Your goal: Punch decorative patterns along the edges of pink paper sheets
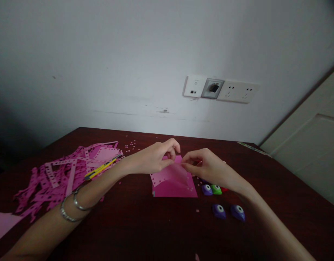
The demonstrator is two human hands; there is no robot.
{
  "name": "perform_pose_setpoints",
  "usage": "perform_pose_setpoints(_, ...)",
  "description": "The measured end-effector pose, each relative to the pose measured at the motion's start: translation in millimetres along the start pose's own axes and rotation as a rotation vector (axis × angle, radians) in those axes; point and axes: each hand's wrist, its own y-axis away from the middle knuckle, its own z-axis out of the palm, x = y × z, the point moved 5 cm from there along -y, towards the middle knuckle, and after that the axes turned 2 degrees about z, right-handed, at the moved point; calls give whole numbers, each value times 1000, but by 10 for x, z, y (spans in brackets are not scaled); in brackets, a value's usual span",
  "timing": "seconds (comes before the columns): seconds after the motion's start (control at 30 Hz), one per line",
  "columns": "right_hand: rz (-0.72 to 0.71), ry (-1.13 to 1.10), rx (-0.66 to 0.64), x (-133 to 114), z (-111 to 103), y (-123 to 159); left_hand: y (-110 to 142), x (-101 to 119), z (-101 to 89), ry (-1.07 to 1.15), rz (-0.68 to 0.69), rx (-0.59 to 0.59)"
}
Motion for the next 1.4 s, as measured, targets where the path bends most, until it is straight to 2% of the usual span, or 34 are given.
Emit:
perform_pose_setpoints(0.27, 64, -108, -100, 13, 34, 29, -1, 75, -29, -59, 34, 41)
perform_pose_setpoints(0.4, 82, -135, -100, 18, 30, 27, -15, 63, -34, -74, 60, 80)
perform_pose_setpoints(0.5, 101, -150, -56, 31, -10, 18, -28, 45, -73, -189, 85, 177)
perform_pose_setpoints(0.6, 89, -147, -4, 28, -62, 4, -31, -1, -122, -217, 26, 285)
perform_pose_setpoints(0.67, 74, -140, 26, 19, -90, -3, -38, -36, -106, -173, -47, 255)
perform_pose_setpoints(0.73, 64, -136, 42, 13, -103, -6, -45, -50, -57, -116, -96, 162)
perform_pose_setpoints(0.87, 48, -125, 40, 12, -84, 1, -45, -37, 19, 11, -112, 38)
perform_pose_setpoints(1.13, 30, -179, 5, 8, -12, 0, -51, -103, 46, 140, -164, 6)
perform_pose_setpoints(1.4, -30, -70, 50, -66, -11, -2, -53, -117, 69, 208, -169, -19)
